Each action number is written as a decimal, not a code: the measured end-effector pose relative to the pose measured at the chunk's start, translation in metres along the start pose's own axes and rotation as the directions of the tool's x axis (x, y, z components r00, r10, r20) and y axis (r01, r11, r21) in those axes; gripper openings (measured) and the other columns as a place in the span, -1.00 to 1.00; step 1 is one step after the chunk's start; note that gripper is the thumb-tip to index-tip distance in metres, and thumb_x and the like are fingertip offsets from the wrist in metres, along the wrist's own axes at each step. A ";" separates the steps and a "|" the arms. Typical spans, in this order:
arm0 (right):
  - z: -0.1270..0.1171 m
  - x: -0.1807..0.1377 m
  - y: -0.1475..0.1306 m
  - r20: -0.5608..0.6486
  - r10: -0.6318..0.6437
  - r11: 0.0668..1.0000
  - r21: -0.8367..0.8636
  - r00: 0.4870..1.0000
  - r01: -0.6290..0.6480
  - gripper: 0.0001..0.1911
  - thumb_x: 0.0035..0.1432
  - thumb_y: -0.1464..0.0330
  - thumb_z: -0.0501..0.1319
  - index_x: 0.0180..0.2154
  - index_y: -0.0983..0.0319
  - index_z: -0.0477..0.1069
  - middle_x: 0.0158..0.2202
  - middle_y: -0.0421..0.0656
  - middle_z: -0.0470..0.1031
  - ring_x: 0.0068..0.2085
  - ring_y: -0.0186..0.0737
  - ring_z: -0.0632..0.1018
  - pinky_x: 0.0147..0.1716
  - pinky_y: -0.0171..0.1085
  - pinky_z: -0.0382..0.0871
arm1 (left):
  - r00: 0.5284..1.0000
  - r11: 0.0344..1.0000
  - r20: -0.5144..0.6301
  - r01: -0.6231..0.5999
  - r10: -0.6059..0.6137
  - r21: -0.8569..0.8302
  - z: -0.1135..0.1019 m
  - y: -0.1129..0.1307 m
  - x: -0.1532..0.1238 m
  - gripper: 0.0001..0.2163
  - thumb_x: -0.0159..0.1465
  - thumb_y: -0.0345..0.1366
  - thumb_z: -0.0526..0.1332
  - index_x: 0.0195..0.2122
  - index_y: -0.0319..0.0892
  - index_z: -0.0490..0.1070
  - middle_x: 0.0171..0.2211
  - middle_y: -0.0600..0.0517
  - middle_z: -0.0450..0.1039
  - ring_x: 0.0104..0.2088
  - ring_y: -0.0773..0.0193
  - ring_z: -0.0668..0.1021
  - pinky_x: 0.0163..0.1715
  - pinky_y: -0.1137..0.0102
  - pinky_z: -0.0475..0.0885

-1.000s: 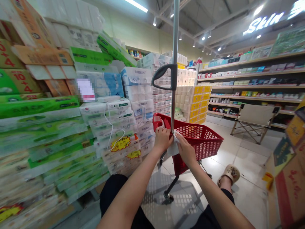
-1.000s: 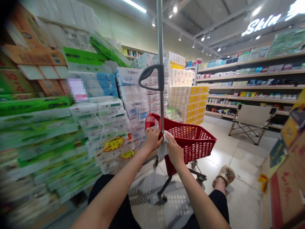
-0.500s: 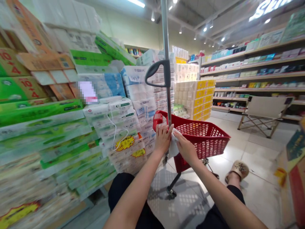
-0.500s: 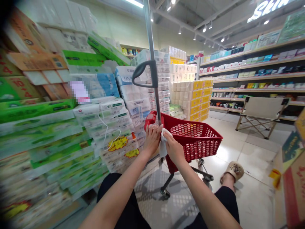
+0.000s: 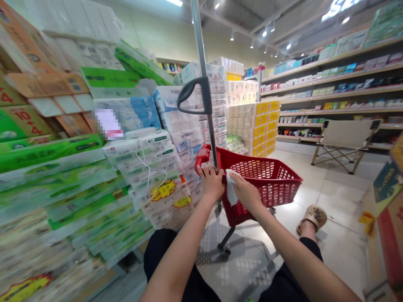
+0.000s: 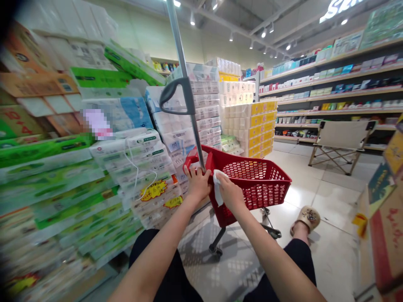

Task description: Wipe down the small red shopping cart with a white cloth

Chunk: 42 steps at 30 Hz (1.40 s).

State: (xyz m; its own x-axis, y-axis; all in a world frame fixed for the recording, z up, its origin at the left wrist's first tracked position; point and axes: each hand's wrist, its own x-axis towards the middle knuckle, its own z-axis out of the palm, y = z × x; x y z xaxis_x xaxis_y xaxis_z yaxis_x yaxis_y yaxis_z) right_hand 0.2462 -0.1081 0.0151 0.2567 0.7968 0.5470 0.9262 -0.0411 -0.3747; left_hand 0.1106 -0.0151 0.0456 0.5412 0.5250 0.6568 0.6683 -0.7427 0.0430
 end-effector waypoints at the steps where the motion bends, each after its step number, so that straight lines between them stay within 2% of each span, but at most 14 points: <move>1: 0.003 0.001 -0.011 0.004 -0.018 1.000 0.012 1.000 0.018 -0.44 0.29 0.36 -0.03 0.28 -0.11 0.16 0.31 -0.32 0.22 -0.01 -0.10 0.56 -0.12 -0.13 0.49 | 1.000 1.000 -0.002 0.007 -0.007 0.007 0.000 -0.001 0.000 -0.64 0.14 -0.37 0.26 0.00 -0.09 0.39 0.05 -0.20 0.30 0.24 -0.30 0.13 0.21 -0.36 -0.25; 4: 0.010 -0.001 -0.025 0.017 -0.035 0.999 0.027 0.999 0.034 -0.41 0.29 0.35 -0.01 0.30 -0.17 0.11 0.32 -0.34 0.20 -0.06 -0.13 0.59 -0.18 -0.17 0.51 | 1.000 0.999 -0.006 0.008 -0.008 0.045 0.000 -0.007 -0.003 -0.67 0.18 -0.38 0.20 0.00 -0.07 0.37 0.06 -0.18 0.30 0.24 -0.24 0.16 0.22 -0.34 -0.25; 7: 0.009 -0.010 -0.011 0.023 -0.022 0.999 0.027 0.999 0.022 -0.42 0.29 0.36 -0.03 0.29 -0.18 0.12 0.32 -0.37 0.20 -0.04 -0.13 0.58 -0.19 -0.17 0.52 | 1.000 0.996 -0.006 0.022 -0.022 0.088 0.001 -0.015 -0.007 -0.63 0.13 -0.39 0.24 -0.01 -0.08 0.35 0.07 -0.19 0.29 0.26 -0.22 0.14 0.26 -0.29 -0.28; 11: 0.004 -0.018 0.003 0.006 0.057 0.998 0.026 0.998 -0.057 -0.44 0.29 0.38 -0.05 0.28 -0.11 0.19 0.30 -0.35 0.24 0.02 -0.14 0.55 -0.10 -0.16 0.49 | 0.998 0.990 -0.007 0.060 -0.060 0.127 0.003 -0.018 -0.011 -0.62 0.12 -0.43 0.22 0.00 -0.13 0.34 0.12 -0.23 0.22 0.31 -0.17 0.09 0.29 -0.24 -0.30; 17: 0.010 -0.002 -0.045 0.077 0.039 0.999 -0.029 0.996 -0.037 -0.45 0.30 0.34 -0.04 0.28 -0.11 0.16 0.34 -0.36 0.15 -0.01 -0.16 0.56 -0.12 -0.17 0.50 | 0.993 0.982 -0.031 0.117 -0.114 0.149 0.005 -0.017 -0.012 -0.70 0.30 -0.39 0.08 0.05 -0.06 0.34 0.16 -0.15 0.23 0.36 -0.04 0.00 0.31 -0.19 -0.26; 19: 0.013 0.000 -0.052 0.086 0.028 0.999 -0.032 0.996 -0.026 -0.44 0.31 0.33 -0.04 0.30 -0.14 0.12 0.35 -0.37 0.13 -0.02 -0.18 0.56 -0.13 -0.20 0.51 | 0.994 0.983 -0.031 0.104 -0.100 0.153 0.004 -0.018 -0.012 -0.70 0.32 -0.37 0.05 0.05 -0.03 0.34 0.16 -0.14 0.23 0.37 -0.02 0.00 0.32 -0.17 -0.26; 21: 0.013 -0.003 -0.042 0.082 0.020 0.999 -0.034 0.996 -0.017 -0.44 0.31 0.34 -0.05 0.30 -0.15 0.10 0.36 -0.37 0.12 -0.02 -0.20 0.56 -0.14 -0.22 0.50 | 0.996 0.983 -0.017 0.091 -0.090 0.157 0.003 -0.019 -0.013 -0.70 0.29 -0.37 0.10 0.05 -0.04 0.35 0.17 -0.15 0.23 0.37 -0.04 -0.01 0.32 -0.17 -0.28; 26: 0.003 -0.026 0.017 0.001 0.080 0.996 -0.046 0.997 -0.080 -0.46 0.30 0.38 -0.05 0.27 -0.08 0.19 0.31 -0.34 0.22 0.05 -0.21 0.52 -0.10 -0.24 0.48 | 0.994 0.986 0.041 0.093 -0.100 0.141 0.001 -0.019 -0.014 -0.56 0.11 -0.35 0.26 0.05 -0.10 0.33 0.19 -0.21 0.19 0.38 -0.18 -0.09 0.31 -0.21 -0.31; 28: -0.002 -0.031 0.032 -0.014 0.119 0.991 -0.063 0.993 -0.120 -0.47 0.30 0.39 -0.05 0.25 -0.06 0.23 0.30 -0.32 0.26 0.05 -0.20 0.52 -0.11 -0.23 0.48 | 0.993 0.986 0.051 0.097 -0.104 0.132 0.001 -0.018 -0.013 -0.52 0.07 -0.32 0.29 0.06 -0.11 0.32 0.18 -0.23 0.19 0.38 -0.20 -0.12 0.30 -0.21 -0.32; 31: -0.004 -0.027 0.025 -0.004 0.150 0.985 -0.086 0.989 -0.150 -0.50 0.30 0.37 -0.04 0.22 -0.03 0.28 0.29 -0.30 0.27 0.04 -0.16 0.53 -0.11 -0.20 0.48 | 0.993 0.986 0.049 0.102 -0.109 0.130 0.004 -0.016 -0.011 -0.47 0.04 -0.27 0.32 0.07 -0.12 0.29 0.17 -0.24 0.20 0.38 -0.22 -0.12 0.30 -0.20 -0.32; 37: 0.006 -0.004 -0.029 0.065 0.054 0.995 -0.082 0.996 -0.048 -0.47 0.31 0.35 -0.04 0.28 -0.04 0.19 0.33 -0.29 0.18 -0.01 -0.14 0.56 -0.12 -0.19 0.49 | 0.991 0.986 0.033 0.121 -0.126 0.118 0.008 -0.017 -0.010 -0.49 0.06 -0.23 0.31 0.06 -0.13 0.29 0.18 -0.25 0.18 0.36 -0.22 -0.03 0.30 -0.19 -0.32; 39: 0.007 -0.006 -0.028 0.072 0.028 0.997 -0.079 0.997 -0.023 -0.46 0.31 0.35 -0.05 0.29 -0.08 0.16 0.34 -0.32 0.17 -0.01 -0.16 0.57 -0.13 -0.20 0.49 | 0.992 0.986 0.028 0.116 -0.120 0.118 0.007 -0.020 -0.011 -0.48 0.05 -0.23 0.32 0.06 -0.11 0.30 0.18 -0.24 0.19 0.35 -0.21 -0.02 0.30 -0.18 -0.34; 42: 0.004 -0.018 -0.004 0.065 0.035 0.997 -0.064 0.997 -0.031 -0.45 0.31 0.36 -0.05 0.29 -0.10 0.16 0.33 -0.34 0.19 0.00 -0.17 0.56 -0.13 -0.21 0.49 | 0.994 0.987 0.025 0.106 -0.110 0.124 0.004 -0.024 -0.013 -0.49 0.03 -0.21 0.33 0.05 -0.09 0.32 0.18 -0.22 0.19 0.35 -0.21 -0.01 0.31 -0.15 -0.37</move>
State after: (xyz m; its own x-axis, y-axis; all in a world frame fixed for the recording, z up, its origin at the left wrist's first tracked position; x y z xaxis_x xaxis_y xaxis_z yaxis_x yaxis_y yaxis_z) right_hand 0.2370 -0.1203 0.0039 0.2710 0.8321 0.4839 0.9334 -0.1043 -0.3433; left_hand 0.0898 -0.0027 0.0334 0.4773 0.6135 0.6291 0.7799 -0.6257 0.0184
